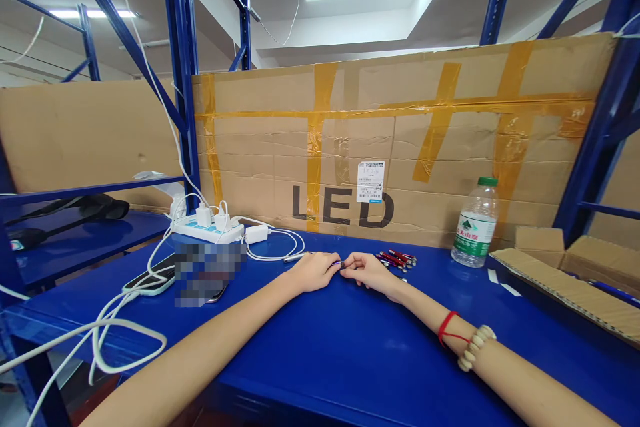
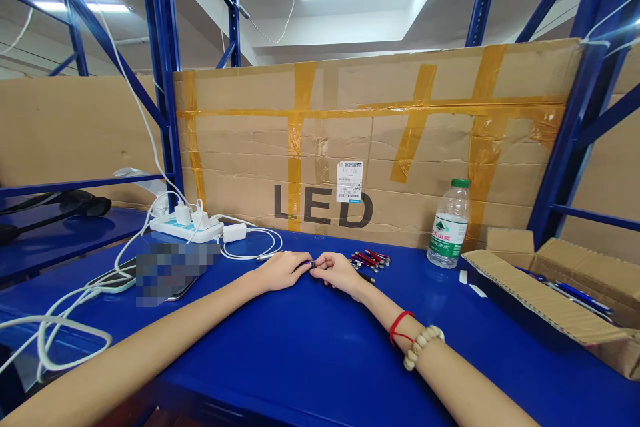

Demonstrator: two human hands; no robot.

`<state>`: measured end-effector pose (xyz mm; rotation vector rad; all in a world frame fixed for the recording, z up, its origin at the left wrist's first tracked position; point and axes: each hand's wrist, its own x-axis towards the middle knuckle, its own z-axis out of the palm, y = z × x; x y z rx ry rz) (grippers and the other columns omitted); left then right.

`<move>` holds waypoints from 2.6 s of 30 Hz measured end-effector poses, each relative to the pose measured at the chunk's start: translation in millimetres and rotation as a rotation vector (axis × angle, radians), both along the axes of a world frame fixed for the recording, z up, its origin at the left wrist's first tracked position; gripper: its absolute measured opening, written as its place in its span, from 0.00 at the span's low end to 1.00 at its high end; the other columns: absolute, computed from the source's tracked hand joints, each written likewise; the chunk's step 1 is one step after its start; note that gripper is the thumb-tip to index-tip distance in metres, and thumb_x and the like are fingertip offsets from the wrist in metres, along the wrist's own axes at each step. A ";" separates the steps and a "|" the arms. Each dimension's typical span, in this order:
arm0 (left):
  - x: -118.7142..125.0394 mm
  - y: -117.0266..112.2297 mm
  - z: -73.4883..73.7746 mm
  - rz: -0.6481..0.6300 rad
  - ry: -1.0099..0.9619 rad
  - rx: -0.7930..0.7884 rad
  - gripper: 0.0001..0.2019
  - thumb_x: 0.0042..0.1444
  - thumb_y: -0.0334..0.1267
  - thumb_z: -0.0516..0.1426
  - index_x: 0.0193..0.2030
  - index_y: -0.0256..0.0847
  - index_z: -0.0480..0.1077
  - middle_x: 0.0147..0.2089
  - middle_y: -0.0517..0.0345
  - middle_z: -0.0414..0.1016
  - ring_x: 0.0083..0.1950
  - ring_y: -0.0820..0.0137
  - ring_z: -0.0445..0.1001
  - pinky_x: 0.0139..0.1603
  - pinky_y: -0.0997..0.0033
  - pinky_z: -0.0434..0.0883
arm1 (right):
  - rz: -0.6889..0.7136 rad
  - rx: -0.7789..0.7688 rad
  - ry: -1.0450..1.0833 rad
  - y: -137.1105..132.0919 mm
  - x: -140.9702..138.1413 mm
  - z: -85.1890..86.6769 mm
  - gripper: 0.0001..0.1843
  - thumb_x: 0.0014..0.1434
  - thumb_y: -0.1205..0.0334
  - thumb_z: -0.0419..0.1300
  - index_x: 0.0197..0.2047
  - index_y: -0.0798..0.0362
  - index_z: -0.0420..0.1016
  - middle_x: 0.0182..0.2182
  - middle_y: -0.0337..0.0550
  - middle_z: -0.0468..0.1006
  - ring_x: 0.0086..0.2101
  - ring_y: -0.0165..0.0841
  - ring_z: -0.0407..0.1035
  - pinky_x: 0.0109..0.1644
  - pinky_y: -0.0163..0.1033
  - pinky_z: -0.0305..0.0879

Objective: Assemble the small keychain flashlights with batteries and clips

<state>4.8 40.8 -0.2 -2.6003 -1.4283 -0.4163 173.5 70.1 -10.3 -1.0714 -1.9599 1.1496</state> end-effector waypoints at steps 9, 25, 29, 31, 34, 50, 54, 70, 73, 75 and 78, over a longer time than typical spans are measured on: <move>0.2 0.0 0.3 0.011 0.001 -0.011 0.11 0.63 0.38 0.44 0.42 0.42 0.66 0.41 0.55 0.76 0.41 0.62 0.75 0.40 0.67 0.69 | -0.016 -0.017 0.012 -0.8 -1.1 0.7 0.10 0.43 0.66 0.65 0.28 0.56 0.68 0.20 0.32 0.70 0.17 0.20 0.57 0.18 0.28 0.51; 0.4 -0.9 0.3 -0.006 -0.005 0.007 0.12 0.64 0.37 0.43 0.41 0.41 0.66 0.41 0.53 0.76 0.41 0.61 0.75 0.39 0.66 0.69 | 0.015 -0.018 0.032 0.8 0.3 -0.3 0.15 0.39 0.62 0.68 0.29 0.56 0.67 0.18 0.32 0.69 0.19 0.22 0.59 0.21 0.29 0.53; 0.2 -0.4 0.2 -0.009 -0.007 0.008 0.12 0.63 0.37 0.43 0.41 0.41 0.66 0.41 0.54 0.76 0.41 0.63 0.75 0.39 0.68 0.69 | 0.022 -0.015 0.036 1.3 0.2 -0.8 0.16 0.38 0.61 0.69 0.28 0.55 0.67 0.16 0.30 0.67 0.18 0.22 0.58 0.21 0.29 0.52; 0.1 0.1 0.0 -0.009 -0.006 0.008 0.12 0.63 0.37 0.43 0.41 0.42 0.66 0.41 0.54 0.76 0.41 0.63 0.75 0.39 0.68 0.69 | 0.027 -0.012 0.039 1.8 0.1 -1.2 0.17 0.37 0.60 0.69 0.28 0.55 0.66 0.14 0.28 0.64 0.17 0.22 0.56 0.21 0.29 0.51; -0.1 0.3 -0.3 -0.007 -0.006 0.006 0.12 0.63 0.38 0.43 0.42 0.42 0.66 0.41 0.54 0.76 0.41 0.62 0.75 0.39 0.67 0.69 | 0.030 -0.011 0.038 2.1 -0.1 -1.4 0.17 0.37 0.60 0.69 0.28 0.55 0.66 0.12 0.26 0.62 0.16 0.21 0.54 0.20 0.29 0.49; 0.0 -0.4 0.3 -0.004 -0.005 0.000 0.11 0.63 0.37 0.43 0.42 0.42 0.66 0.41 0.55 0.75 0.41 0.63 0.75 0.40 0.68 0.69 | 0.017 0.017 0.018 -1.5 0.0 0.7 0.15 0.40 0.60 0.67 0.28 0.54 0.65 0.10 0.24 0.59 0.15 0.21 0.53 0.20 0.29 0.48; 0.2 -0.6 0.6 -0.003 -0.004 0.000 0.11 0.63 0.37 0.43 0.42 0.42 0.66 0.41 0.55 0.76 0.41 0.63 0.75 0.39 0.68 0.69 | 0.015 0.027 0.010 -1.6 0.1 1.2 0.15 0.40 0.60 0.67 0.27 0.54 0.65 0.10 0.24 0.58 0.15 0.21 0.52 0.20 0.29 0.48; 0.0 -1.0 0.3 -0.007 -0.011 0.001 0.11 0.63 0.37 0.43 0.42 0.42 0.66 0.41 0.54 0.76 0.42 0.62 0.75 0.40 0.67 0.69 | 0.004 0.045 -0.012 -1.1 0.5 1.1 0.10 0.42 0.63 0.64 0.28 0.54 0.66 0.10 0.23 0.55 0.14 0.21 0.52 0.19 0.29 0.49; -0.1 -0.7 0.2 -0.012 -0.014 0.001 0.12 0.64 0.37 0.43 0.42 0.42 0.66 0.42 0.54 0.76 0.42 0.62 0.75 0.40 0.67 0.69 | 0.004 0.045 -0.016 -0.5 0.4 0.3 0.07 0.43 0.66 0.60 0.28 0.54 0.65 0.10 0.23 0.56 0.14 0.21 0.53 0.18 0.28 0.49; -0.2 -0.5 0.0 -0.014 -0.016 0.001 0.12 0.64 0.38 0.43 0.42 0.42 0.66 0.43 0.54 0.75 0.42 0.62 0.75 0.41 0.67 0.69 | 0.003 0.044 -0.019 0.1 0.3 -0.3 0.06 0.43 0.69 0.58 0.28 0.54 0.65 0.10 0.24 0.58 0.14 0.21 0.53 0.18 0.28 0.50; -0.3 -0.4 -0.2 -0.018 -0.020 0.001 0.12 0.64 0.38 0.43 0.42 0.42 0.66 0.42 0.54 0.76 0.42 0.63 0.75 0.41 0.67 0.69 | 0.000 0.042 -0.026 1.7 0.0 -1.4 0.07 0.42 0.71 0.55 0.28 0.53 0.64 0.10 0.24 0.59 0.14 0.21 0.53 0.17 0.28 0.49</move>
